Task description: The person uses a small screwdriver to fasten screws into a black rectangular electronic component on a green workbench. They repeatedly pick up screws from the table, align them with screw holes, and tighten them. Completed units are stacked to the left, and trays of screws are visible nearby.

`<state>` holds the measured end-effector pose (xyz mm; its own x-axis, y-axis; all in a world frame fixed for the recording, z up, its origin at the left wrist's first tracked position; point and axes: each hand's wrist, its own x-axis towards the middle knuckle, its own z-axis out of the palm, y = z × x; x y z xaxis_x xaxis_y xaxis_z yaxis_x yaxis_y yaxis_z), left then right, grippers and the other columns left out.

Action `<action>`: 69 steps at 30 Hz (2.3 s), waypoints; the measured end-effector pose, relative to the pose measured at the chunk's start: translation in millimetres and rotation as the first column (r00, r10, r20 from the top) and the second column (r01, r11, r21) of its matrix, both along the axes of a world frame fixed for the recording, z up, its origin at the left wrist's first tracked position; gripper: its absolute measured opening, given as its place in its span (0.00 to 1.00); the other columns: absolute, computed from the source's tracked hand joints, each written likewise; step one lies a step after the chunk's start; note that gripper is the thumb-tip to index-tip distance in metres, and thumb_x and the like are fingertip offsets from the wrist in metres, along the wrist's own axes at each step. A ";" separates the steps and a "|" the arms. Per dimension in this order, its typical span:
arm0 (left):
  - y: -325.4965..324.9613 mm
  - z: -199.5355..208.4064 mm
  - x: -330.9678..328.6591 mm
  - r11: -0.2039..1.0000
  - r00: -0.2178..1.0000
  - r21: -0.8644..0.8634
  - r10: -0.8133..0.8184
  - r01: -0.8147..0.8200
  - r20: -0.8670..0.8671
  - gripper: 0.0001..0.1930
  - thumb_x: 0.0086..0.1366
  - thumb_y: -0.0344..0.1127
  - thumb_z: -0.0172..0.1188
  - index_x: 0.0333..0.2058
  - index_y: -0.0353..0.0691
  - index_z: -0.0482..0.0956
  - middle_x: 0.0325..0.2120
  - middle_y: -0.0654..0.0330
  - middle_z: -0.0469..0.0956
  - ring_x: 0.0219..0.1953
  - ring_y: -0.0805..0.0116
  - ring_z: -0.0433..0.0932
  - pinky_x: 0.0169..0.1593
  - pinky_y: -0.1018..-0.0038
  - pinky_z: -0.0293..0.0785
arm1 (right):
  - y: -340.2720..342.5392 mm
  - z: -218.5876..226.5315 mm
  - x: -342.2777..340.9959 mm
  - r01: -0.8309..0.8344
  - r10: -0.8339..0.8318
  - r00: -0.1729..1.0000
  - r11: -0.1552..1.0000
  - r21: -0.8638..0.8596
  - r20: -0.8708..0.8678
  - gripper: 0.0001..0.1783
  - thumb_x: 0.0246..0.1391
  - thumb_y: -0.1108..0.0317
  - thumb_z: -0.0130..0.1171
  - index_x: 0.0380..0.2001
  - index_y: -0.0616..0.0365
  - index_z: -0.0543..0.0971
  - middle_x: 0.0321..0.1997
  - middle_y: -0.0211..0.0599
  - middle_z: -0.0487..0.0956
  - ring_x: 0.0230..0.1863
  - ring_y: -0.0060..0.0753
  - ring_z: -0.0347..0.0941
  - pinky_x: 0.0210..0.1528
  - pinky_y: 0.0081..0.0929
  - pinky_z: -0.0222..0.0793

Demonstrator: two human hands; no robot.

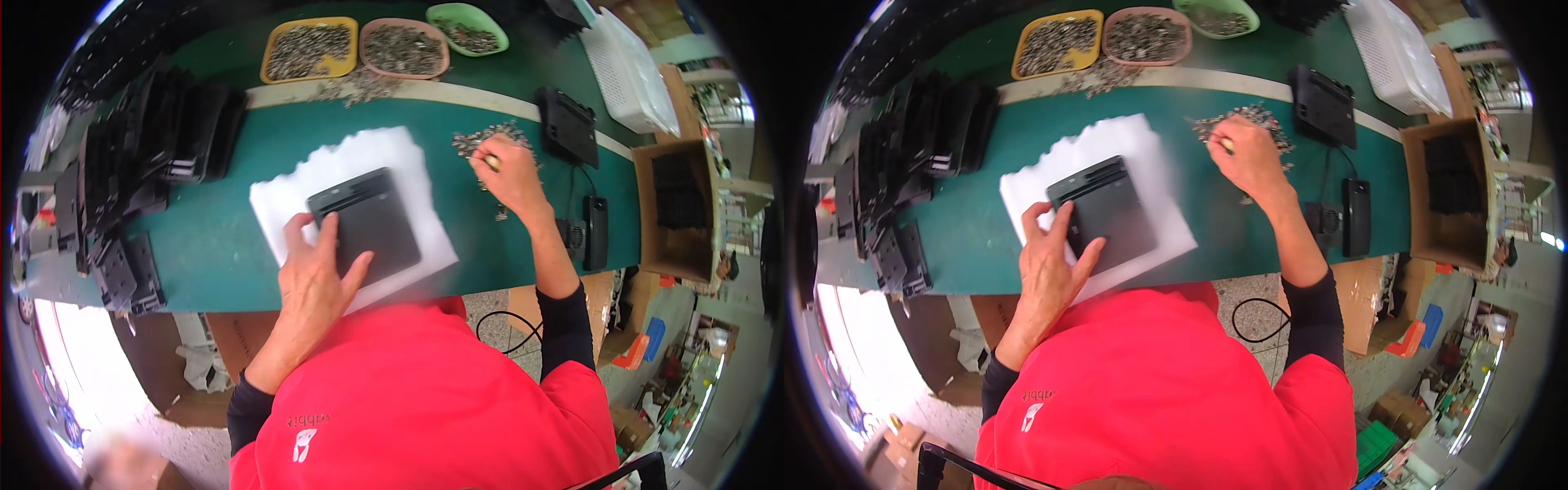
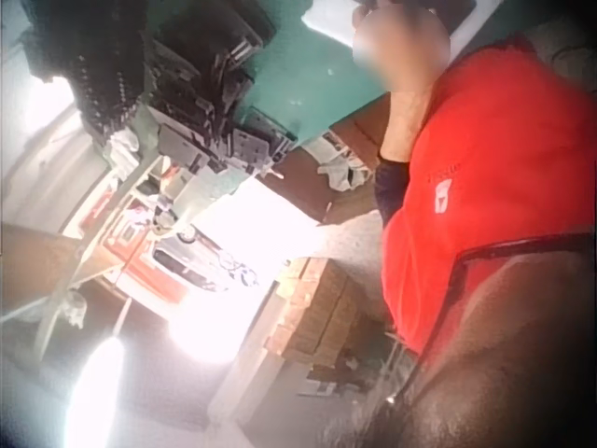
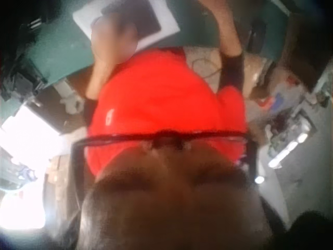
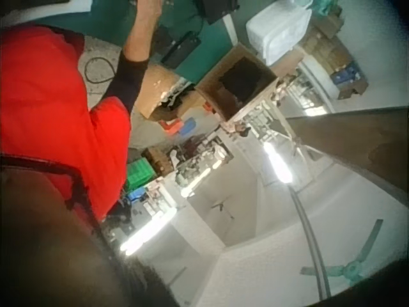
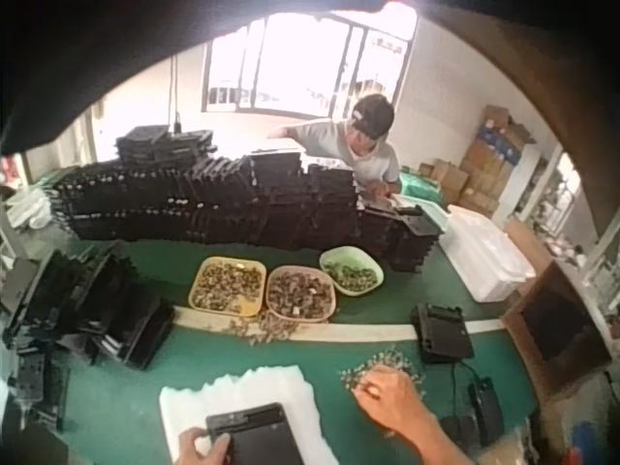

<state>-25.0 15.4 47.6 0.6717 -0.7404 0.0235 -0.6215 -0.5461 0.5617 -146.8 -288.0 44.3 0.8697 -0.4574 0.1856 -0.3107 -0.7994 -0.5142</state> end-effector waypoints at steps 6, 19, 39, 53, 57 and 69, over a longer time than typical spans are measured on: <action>-7.4 -5.9 10.7 0.969 0.927 -0.090 -0.192 0.232 0.321 0.29 0.50 0.39 0.71 0.50 0.35 0.75 0.58 0.45 0.63 0.58 0.49 0.66 0.57 0.58 0.64 | 62.4 -11.1 21.6 0.056 -0.050 0.997 0.993 -0.105 0.066 0.06 0.46 0.74 0.59 0.30 0.58 0.77 0.28 0.44 0.76 0.31 0.52 0.76 0.32 0.40 0.72; -16.6 -11.5 10.7 0.940 0.926 -0.158 -0.251 0.303 0.280 0.22 0.52 0.35 0.69 0.46 0.36 0.76 0.55 0.47 0.69 0.55 0.52 0.71 0.56 0.59 0.65 | 84.3 -23.0 34.7 -0.019 0.018 0.996 1.000 0.005 0.090 0.06 0.49 0.76 0.65 0.32 0.61 0.80 0.31 0.40 0.80 0.30 0.42 0.78 0.33 0.30 0.73; -36.5 -11.8 17.4 0.883 0.428 -0.364 -0.217 -0.297 -0.877 0.09 0.67 0.35 0.61 0.37 0.35 0.80 0.23 0.67 0.80 0.22 0.84 0.72 0.24 0.84 0.67 | 118.6 12.4 36.8 0.019 -0.004 1.000 0.537 0.843 -0.020 0.07 0.57 0.67 0.59 0.31 0.61 0.78 0.17 0.27 0.75 0.14 0.12 0.66 0.15 0.15 0.57; -39.6 -26.9 21.2 0.948 0.950 -0.136 -0.264 0.288 0.168 0.33 0.46 0.46 0.72 0.49 0.34 0.74 0.57 0.48 0.62 0.61 0.49 0.60 0.62 0.46 0.51 | 87.5 -21.1 52.3 0.171 -0.124 0.985 0.831 0.529 -0.123 0.09 0.55 0.68 0.57 0.27 0.63 0.75 0.16 0.30 0.73 0.15 0.17 0.69 0.14 0.20 0.61; -40.0 -28.0 22.0 0.947 0.951 -0.140 -0.267 0.289 0.152 0.33 0.46 0.46 0.72 0.49 0.34 0.74 0.57 0.48 0.61 0.61 0.49 0.60 0.62 0.47 0.51 | 91.7 -29.6 53.6 0.132 -0.115 0.991 0.937 0.323 -0.071 0.09 0.54 0.68 0.57 0.27 0.65 0.75 0.16 0.35 0.74 0.15 0.23 0.71 0.17 0.26 0.65; -41.7 -32.4 19.4 0.950 0.959 -0.165 -0.242 0.265 0.146 0.33 0.44 0.44 0.73 0.47 0.33 0.73 0.57 0.48 0.61 0.60 0.50 0.60 0.62 0.46 0.50 | 115.7 -26.6 63.7 0.182 -0.182 0.983 0.982 0.045 -0.001 0.08 0.51 0.71 0.60 0.26 0.65 0.75 0.21 0.52 0.77 0.24 0.54 0.76 0.28 0.39 0.70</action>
